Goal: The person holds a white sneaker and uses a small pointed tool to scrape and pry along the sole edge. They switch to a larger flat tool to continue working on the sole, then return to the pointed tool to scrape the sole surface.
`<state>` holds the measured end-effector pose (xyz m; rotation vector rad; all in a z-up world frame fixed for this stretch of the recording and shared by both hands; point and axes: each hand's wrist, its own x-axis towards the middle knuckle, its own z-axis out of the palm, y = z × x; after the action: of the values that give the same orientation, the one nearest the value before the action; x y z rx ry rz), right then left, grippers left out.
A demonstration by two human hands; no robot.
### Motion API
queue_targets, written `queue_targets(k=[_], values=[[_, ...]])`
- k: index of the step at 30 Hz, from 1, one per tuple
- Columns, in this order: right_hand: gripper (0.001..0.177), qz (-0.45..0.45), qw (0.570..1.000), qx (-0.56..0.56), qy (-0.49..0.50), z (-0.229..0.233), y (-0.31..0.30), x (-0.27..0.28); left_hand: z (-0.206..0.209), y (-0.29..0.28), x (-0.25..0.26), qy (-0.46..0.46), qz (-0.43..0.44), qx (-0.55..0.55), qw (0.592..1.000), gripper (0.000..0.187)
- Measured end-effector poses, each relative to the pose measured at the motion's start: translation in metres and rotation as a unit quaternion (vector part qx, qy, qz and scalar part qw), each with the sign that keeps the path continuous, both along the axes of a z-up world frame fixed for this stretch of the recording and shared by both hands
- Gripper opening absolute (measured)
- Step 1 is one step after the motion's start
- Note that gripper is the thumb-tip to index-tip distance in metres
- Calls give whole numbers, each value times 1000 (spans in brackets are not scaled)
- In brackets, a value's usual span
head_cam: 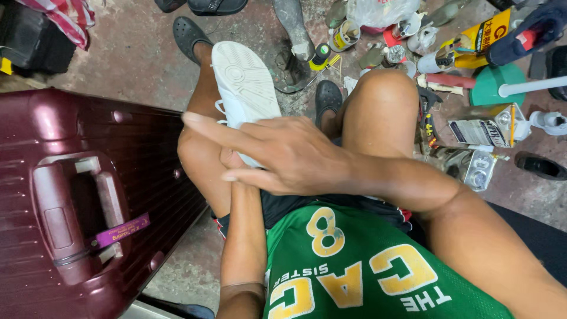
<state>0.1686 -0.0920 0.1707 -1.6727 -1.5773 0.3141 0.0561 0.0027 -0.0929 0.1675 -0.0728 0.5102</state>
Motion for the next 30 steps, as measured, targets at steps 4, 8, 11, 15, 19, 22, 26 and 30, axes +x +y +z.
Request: queue_targets(k=[4, 8, 11, 15, 19, 22, 26, 30], values=[[78, 39, 995, -90, -6, 31, 43, 7, 22, 1, 3, 75, -23, 9, 997, 59], [85, 30, 998, -52, -36, 35, 64, 11, 35, 10, 9, 103, -28, 15, 994, 68], [87, 50, 999, 0, -3, 22, 56, 21, 37, 13, 7, 132, -30, 17, 991, 75], [82, 18, 999, -16, -22, -7, 33, 52, 34, 15, 4, 165, -21, 16, 986, 84], [72, -70, 989, -127, 20, -49, 16, 75, 30, 15, 4, 183, -26, 26, 982, 93], [66, -107, 979, -161, 63, -77, 6, 82, 30, 14, 5, 204, -22, 44, 978, 97], [67, -93, 990, -106, -17, -96, -2, 92, 30, 14, 10, 219, -20, 40, 975, 99], [59, -120, 986, -92, 75, -98, -16, 106, 31, 14, 10, 199, -28, 49, 978, 101]])
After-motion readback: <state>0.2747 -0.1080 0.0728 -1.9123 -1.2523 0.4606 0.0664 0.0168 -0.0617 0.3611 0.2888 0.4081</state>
